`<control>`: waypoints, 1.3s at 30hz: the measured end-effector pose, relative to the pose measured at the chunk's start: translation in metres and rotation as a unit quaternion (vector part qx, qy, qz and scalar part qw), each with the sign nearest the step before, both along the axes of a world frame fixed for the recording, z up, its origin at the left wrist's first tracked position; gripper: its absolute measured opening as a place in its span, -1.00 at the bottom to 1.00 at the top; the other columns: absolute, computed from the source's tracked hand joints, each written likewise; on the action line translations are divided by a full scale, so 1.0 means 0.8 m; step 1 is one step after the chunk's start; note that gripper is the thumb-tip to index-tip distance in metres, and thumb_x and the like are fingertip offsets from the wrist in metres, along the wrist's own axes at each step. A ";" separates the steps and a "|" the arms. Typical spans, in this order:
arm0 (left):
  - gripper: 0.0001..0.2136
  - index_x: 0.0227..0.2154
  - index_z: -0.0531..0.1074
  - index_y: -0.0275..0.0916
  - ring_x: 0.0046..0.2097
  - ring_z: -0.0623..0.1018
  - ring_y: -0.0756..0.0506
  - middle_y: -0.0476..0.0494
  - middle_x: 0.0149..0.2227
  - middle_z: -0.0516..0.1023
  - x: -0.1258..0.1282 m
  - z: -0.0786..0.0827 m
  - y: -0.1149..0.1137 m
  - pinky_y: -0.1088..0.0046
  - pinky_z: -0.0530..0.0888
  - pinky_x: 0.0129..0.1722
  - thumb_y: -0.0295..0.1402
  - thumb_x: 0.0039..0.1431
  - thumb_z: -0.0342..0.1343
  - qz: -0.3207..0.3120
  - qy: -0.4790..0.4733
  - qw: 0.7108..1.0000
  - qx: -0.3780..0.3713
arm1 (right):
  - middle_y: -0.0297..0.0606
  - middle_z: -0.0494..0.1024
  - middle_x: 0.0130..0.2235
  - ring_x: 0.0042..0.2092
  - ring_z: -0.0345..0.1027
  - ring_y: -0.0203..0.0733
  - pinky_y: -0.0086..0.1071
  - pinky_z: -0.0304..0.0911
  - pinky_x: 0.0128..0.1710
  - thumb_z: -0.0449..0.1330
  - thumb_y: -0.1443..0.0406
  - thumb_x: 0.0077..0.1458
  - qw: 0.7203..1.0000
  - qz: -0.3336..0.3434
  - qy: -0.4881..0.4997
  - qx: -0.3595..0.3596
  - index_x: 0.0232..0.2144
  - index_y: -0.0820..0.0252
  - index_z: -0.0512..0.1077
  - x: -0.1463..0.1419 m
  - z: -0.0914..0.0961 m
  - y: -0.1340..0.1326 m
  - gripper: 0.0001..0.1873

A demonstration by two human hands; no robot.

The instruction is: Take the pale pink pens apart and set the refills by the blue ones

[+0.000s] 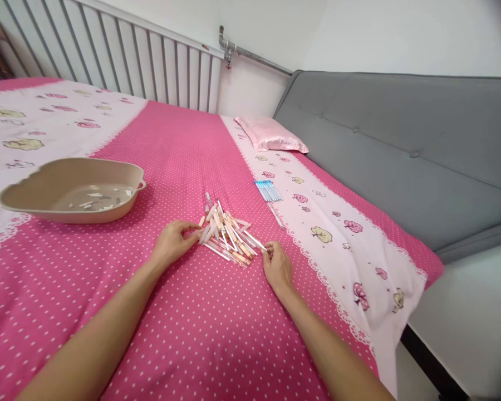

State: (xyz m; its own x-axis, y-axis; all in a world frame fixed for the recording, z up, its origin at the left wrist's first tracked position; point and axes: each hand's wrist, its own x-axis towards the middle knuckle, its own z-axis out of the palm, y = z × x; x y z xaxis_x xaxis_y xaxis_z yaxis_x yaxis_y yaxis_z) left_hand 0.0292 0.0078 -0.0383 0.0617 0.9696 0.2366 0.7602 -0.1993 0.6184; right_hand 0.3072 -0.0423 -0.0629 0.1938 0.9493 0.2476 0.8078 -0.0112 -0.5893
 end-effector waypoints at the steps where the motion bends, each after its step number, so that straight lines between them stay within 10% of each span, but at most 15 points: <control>1: -0.59 -0.20 0.50 -0.26 -0.21 0.48 -0.18 -0.21 -0.23 0.54 0.001 0.001 0.000 0.34 0.39 -0.20 -0.09 0.01 0.01 -0.015 0.010 1.000 0.018 | -0.27 0.48 -0.31 -0.31 0.35 -0.18 -0.40 0.15 -0.38 -0.02 0.29 0.11 1.000 0.000 -0.001 0.001 -0.25 0.18 0.33 0.000 0.000 0.000 -0.82; 18: -0.63 -0.21 0.48 -0.28 -0.14 0.47 -0.16 -0.22 -0.18 0.49 0.017 0.010 -0.012 0.30 0.38 -0.09 -0.12 0.07 0.01 -0.105 0.045 0.992 0.062 | -0.27 0.52 -0.26 -0.26 0.38 -0.17 -0.38 0.17 -0.32 -0.01 0.32 0.13 1.000 0.003 -0.012 0.002 -0.20 0.17 0.36 0.000 0.002 -0.001 -0.79; 26: -0.51 -0.04 0.38 -0.30 0.03 0.39 -0.20 -0.20 -0.02 0.46 0.014 0.006 -0.014 0.23 0.28 0.08 -0.44 -0.15 0.02 -0.192 0.116 0.971 0.082 | -0.27 0.52 -0.24 -0.24 0.38 -0.16 -0.38 0.18 -0.30 -0.03 0.32 0.14 1.000 0.005 -0.010 0.003 -0.20 0.17 0.36 0.001 -0.001 0.000 -0.78; 39: -0.61 -0.10 0.39 -0.29 -0.12 0.44 -0.21 -0.26 -0.17 0.48 0.013 0.004 -0.012 0.25 0.35 -0.09 -0.17 0.04 0.03 -0.122 0.143 0.976 0.106 | -0.24 0.52 -0.24 -0.24 0.37 -0.16 -0.37 0.17 -0.29 -0.04 0.33 0.13 1.000 0.005 -0.010 0.006 -0.21 0.18 0.38 0.000 0.001 0.000 -0.76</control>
